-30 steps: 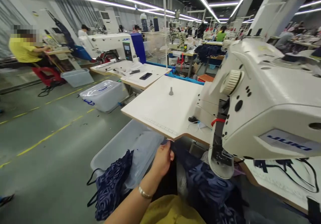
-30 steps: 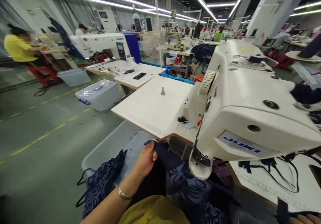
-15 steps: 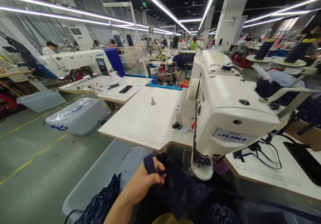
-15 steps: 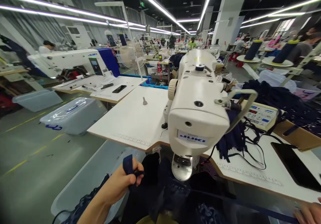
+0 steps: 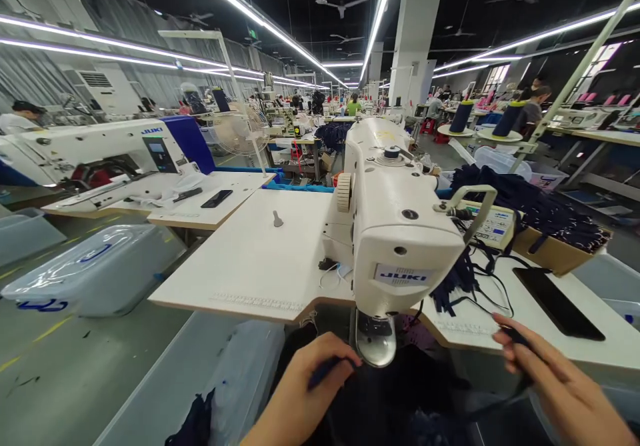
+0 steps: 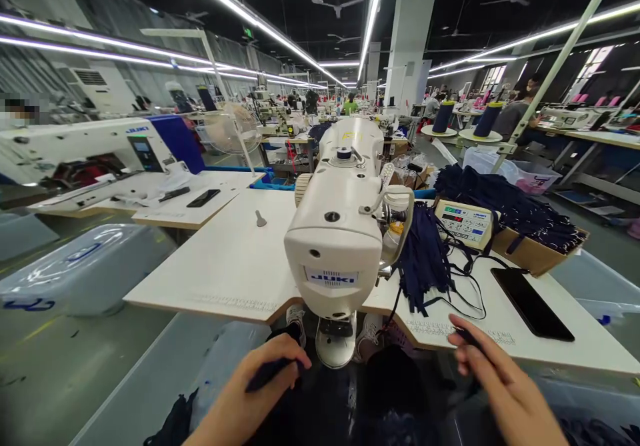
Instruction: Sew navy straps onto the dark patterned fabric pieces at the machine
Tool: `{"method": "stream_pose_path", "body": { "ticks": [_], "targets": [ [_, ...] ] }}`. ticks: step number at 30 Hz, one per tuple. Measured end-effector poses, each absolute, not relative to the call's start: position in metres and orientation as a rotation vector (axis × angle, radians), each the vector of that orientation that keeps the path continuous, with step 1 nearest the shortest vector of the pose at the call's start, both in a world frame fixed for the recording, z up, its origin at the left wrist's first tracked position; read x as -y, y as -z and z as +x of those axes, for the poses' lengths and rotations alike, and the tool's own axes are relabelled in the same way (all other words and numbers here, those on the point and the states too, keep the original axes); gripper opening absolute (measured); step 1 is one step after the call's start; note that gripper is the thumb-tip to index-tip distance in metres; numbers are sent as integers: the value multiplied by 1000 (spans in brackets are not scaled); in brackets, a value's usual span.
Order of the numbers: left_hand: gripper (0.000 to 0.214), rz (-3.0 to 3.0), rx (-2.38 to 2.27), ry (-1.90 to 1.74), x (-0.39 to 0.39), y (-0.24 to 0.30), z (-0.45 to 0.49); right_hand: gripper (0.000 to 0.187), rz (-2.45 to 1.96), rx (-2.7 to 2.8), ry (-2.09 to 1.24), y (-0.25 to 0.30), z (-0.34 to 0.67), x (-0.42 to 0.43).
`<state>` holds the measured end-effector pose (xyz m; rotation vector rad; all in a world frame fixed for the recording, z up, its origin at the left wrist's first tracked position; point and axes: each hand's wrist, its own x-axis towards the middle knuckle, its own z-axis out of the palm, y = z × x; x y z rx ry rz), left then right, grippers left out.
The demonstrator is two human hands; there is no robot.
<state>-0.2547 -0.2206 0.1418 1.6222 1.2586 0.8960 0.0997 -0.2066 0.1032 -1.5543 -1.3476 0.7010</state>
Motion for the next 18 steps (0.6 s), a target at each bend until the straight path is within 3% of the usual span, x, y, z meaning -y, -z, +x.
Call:
{"method": "stream_pose_path", "body": {
  "ticks": [5, 18],
  "targets": [
    [17, 1745, -1148, -987, 219, -135, -218, 25, -1292, 1725, -1055, -119, 17, 219],
    [8, 1739, -1254, -995, 219, -128, -205, 21, -1248, 1913, -1049, -118, -16, 226]
  ]
}}
